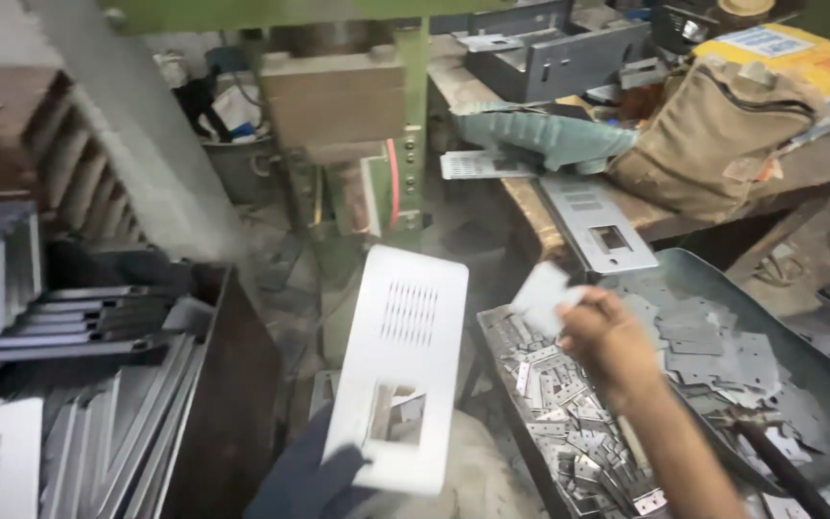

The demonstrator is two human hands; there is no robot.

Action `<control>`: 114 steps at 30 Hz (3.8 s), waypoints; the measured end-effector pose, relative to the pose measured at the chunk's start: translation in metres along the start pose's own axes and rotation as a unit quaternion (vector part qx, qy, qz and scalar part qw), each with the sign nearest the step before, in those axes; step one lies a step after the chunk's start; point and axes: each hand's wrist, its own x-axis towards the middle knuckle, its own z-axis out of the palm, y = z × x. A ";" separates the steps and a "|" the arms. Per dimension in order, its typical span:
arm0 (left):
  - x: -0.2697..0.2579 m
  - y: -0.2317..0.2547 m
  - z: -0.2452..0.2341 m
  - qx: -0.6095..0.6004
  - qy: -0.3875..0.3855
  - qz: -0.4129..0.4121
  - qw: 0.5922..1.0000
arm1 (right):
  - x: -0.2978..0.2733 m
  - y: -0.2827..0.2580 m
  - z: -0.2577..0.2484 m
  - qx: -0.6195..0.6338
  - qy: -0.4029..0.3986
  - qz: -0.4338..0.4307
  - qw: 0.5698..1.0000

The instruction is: The worker aligns a small metal bracket onto a larger metal panel and uses a spot welder to join them.

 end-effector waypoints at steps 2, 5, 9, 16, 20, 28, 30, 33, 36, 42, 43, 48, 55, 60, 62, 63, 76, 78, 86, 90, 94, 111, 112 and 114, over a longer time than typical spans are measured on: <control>0.083 0.010 -0.027 0.031 -0.012 0.002 0.999 | -0.047 0.004 0.053 0.003 -0.052 0.008 0.999; 0.151 0.051 -0.030 -0.275 0.017 -0.205 0.939 | -0.079 0.022 0.099 -0.029 -0.129 0.005 0.991; 0.165 0.048 -0.024 -0.518 0.072 -0.398 0.754 | -0.086 0.039 0.126 -0.138 -0.129 -0.056 0.980; 0.159 0.031 -0.026 -0.513 0.081 -0.388 0.762 | -0.083 0.055 0.142 -0.163 -0.112 -0.087 0.976; 0.156 0.023 -0.028 -0.507 0.088 -0.378 0.770 | -0.091 0.049 0.151 -0.289 -0.038 -0.168 0.942; 0.156 0.017 -0.048 -0.512 0.059 -0.383 0.767 | -0.075 0.039 0.154 -0.024 -0.082 -0.001 0.996; 0.149 0.010 -0.044 -0.481 0.074 -0.366 0.793 | -0.073 0.046 0.151 -0.037 -0.084 -0.009 0.996; 0.148 0.013 -0.047 -0.424 0.072 -0.343 0.835 | -0.065 0.056 0.146 -0.032 -0.094 -0.024 0.995; 0.147 0.009 -0.045 -0.377 0.075 -0.358 0.851 | -0.069 0.053 0.150 -0.031 -0.097 -0.021 0.995; 0.144 0.004 -0.041 -0.402 0.090 -0.348 0.842 | -0.067 0.057 0.147 -0.016 -0.094 -0.005 0.995; 0.144 0.006 -0.042 -0.402 0.089 -0.349 0.842 | -0.071 0.053 0.150 -0.015 -0.094 -0.004 0.995; 0.143 0.002 -0.040 -0.330 0.098 -0.337 0.876 | -0.073 0.054 0.151 -0.021 -0.089 -0.008 0.996; 0.143 0.003 -0.040 -0.395 0.106 -0.343 0.846 | -0.077 0.051 0.153 -0.020 -0.094 -0.008 0.995; 0.144 0.005 -0.041 -0.370 0.095 -0.355 0.854 | -0.075 0.051 0.152 -0.041 -0.084 -0.001 0.996; 0.144 0.006 -0.043 -0.375 0.094 -0.353 0.852 | -0.076 0.051 0.153 -0.038 -0.087 -0.003 0.995; 0.145 0.007 -0.044 -0.380 0.094 -0.351 0.851 | -0.077 0.050 0.153 -0.036 -0.091 -0.005 0.995; 0.144 0.009 -0.044 -0.408 0.080 -0.364 0.833 | -0.075 0.071 0.146 -0.017 -0.085 -0.013 0.996; 0.142 0.008 -0.040 -0.420 0.073 -0.349 0.834 | -0.072 0.091 0.136 0.005 -0.071 0.025 0.997; 0.144 0.014 -0.028 -0.444 -0.006 -0.389 0.807 | -0.100 0.114 0.064 0.075 -0.043 0.151 0.985; 0.148 0.018 -0.022 -0.486 -0.048 -0.423 0.763 | -0.123 0.105 0.023 0.105 -0.035 0.204 0.973; 0.147 0.019 -0.015 -0.490 -0.072 -0.417 0.762 | -0.128 0.108 -0.072 0.018 -0.087 0.237 0.967; 0.148 0.008 -0.004 -0.487 -0.008 -0.498 0.718 | 0.091 0.055 -0.272 -0.730 0.230 -0.039 0.643; 0.145 0.006 -0.003 -0.487 -0.004 -0.498 0.718 | 0.090 0.048 -0.249 -0.730 0.227 -0.041 0.643; 0.138 0.001 -0.002 -0.465 0.009 -0.512 0.723 | 0.083 0.035 -0.204 -0.729 0.243 0.058 0.637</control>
